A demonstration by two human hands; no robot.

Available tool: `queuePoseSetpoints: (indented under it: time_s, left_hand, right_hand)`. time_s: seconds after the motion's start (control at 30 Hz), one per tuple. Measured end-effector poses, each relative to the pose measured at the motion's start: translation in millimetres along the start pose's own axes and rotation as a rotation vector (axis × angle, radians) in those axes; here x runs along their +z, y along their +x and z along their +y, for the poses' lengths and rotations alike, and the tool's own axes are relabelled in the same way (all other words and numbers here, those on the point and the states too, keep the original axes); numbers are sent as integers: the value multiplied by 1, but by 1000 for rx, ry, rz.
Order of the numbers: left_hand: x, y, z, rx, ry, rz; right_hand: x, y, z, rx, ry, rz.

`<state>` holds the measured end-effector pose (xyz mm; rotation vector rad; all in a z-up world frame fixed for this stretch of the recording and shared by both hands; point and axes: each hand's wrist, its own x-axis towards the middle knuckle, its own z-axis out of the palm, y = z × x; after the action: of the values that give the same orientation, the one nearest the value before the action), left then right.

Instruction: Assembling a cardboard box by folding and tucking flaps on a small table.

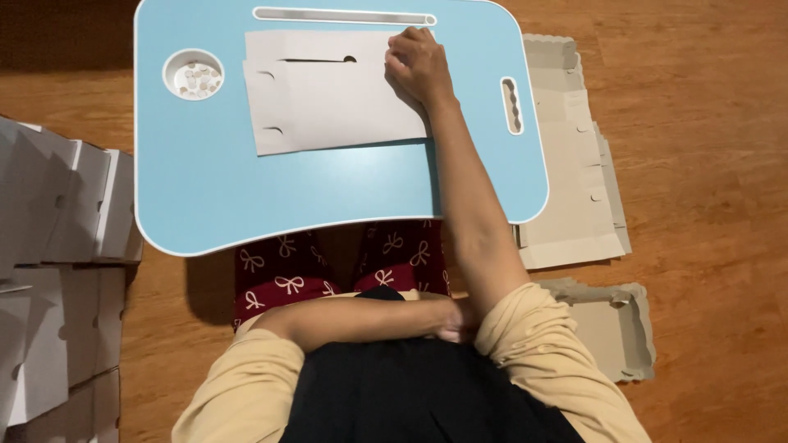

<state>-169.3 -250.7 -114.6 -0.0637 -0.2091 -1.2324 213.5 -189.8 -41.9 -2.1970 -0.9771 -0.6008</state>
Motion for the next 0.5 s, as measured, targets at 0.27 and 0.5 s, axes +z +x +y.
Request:
queuePoseSetpoints:
  time_s: [0.27, 0.5]
  left_hand:
    - [13, -5, 2, 32, 360, 25]
    - [34, -19, 15, 2, 678, 42]
  right_hand:
    - [5, 11, -1, 236, 97, -32]
    - [7, 6, 1, 255, 82, -3]
